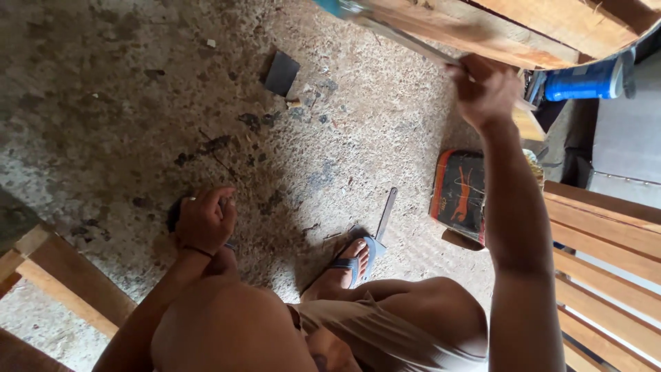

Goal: The person sits on the workshop floor beside a slatted wooden furniture frame, dips a long-handled brush into a can of liquid, and brushes the liquid onto the wooden slats and edges, working over different sections of the frame.

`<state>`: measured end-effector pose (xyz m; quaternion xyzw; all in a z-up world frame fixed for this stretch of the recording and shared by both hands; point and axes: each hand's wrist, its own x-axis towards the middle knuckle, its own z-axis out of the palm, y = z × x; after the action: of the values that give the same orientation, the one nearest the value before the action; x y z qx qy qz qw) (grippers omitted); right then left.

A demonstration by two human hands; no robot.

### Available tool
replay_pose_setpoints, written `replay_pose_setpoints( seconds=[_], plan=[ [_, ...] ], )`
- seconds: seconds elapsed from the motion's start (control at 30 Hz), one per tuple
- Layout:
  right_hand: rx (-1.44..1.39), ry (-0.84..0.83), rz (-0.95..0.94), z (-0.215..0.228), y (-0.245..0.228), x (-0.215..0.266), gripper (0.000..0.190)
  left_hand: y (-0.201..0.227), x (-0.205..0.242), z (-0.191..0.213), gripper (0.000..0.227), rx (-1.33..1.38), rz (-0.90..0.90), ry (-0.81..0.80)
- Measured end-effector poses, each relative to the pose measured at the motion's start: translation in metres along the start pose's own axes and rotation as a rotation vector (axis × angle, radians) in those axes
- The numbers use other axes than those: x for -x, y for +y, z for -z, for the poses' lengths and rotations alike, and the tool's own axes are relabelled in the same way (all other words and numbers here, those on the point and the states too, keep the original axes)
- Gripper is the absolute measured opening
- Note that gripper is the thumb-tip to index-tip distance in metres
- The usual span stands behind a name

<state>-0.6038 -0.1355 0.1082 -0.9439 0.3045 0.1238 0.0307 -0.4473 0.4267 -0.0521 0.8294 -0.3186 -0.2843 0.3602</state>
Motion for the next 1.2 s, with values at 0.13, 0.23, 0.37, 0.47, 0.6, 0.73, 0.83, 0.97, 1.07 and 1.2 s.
replay_pose_setpoints(
  seconds=[0.13,0.23,0.37,0.47,0.6,0.73,0.83,0.97,1.07,1.2],
  plan=[
    [0.122,0.186,0.107,-0.002,0.031,0.015,0.031,0.002,-0.005,0.003,0.022,0.003,-0.047,0.067],
    [0.038,0.304,0.227,0.002,0.004,0.011,0.035,0.011,-0.003,0.005,0.023,-0.028,-0.075,0.077],
    [-0.285,0.24,0.236,-0.029,-0.012,-0.019,0.036,0.014,-0.01,0.013,0.02,-0.07,-0.008,-0.008],
    [-0.182,0.197,0.151,-0.017,-0.013,-0.014,0.036,0.015,-0.007,0.014,0.022,-0.045,0.014,-0.032],
    [-0.089,0.266,0.235,-0.011,0.016,0.014,0.036,0.015,-0.009,0.014,0.024,-0.031,-0.139,0.127],
    [-0.029,0.342,0.234,-0.035,0.013,0.008,0.035,0.011,-0.008,0.011,0.023,-0.046,-0.032,0.007],
    [-0.032,0.31,0.2,-0.042,-0.006,-0.002,0.035,0.009,-0.003,0.009,0.022,-0.07,-0.042,-0.01],
    [-0.107,0.232,0.184,-0.033,-0.007,0.002,0.037,0.009,-0.002,0.008,0.02,-0.022,-0.056,0.025],
    [-0.244,0.176,0.163,-0.036,0.016,0.012,0.036,0.009,-0.009,0.01,0.022,-0.069,0.063,-0.041],
    [-0.299,0.199,0.095,-0.049,-0.018,0.025,0.035,0.014,-0.005,0.011,0.021,-0.034,-0.12,0.088]
  ],
)
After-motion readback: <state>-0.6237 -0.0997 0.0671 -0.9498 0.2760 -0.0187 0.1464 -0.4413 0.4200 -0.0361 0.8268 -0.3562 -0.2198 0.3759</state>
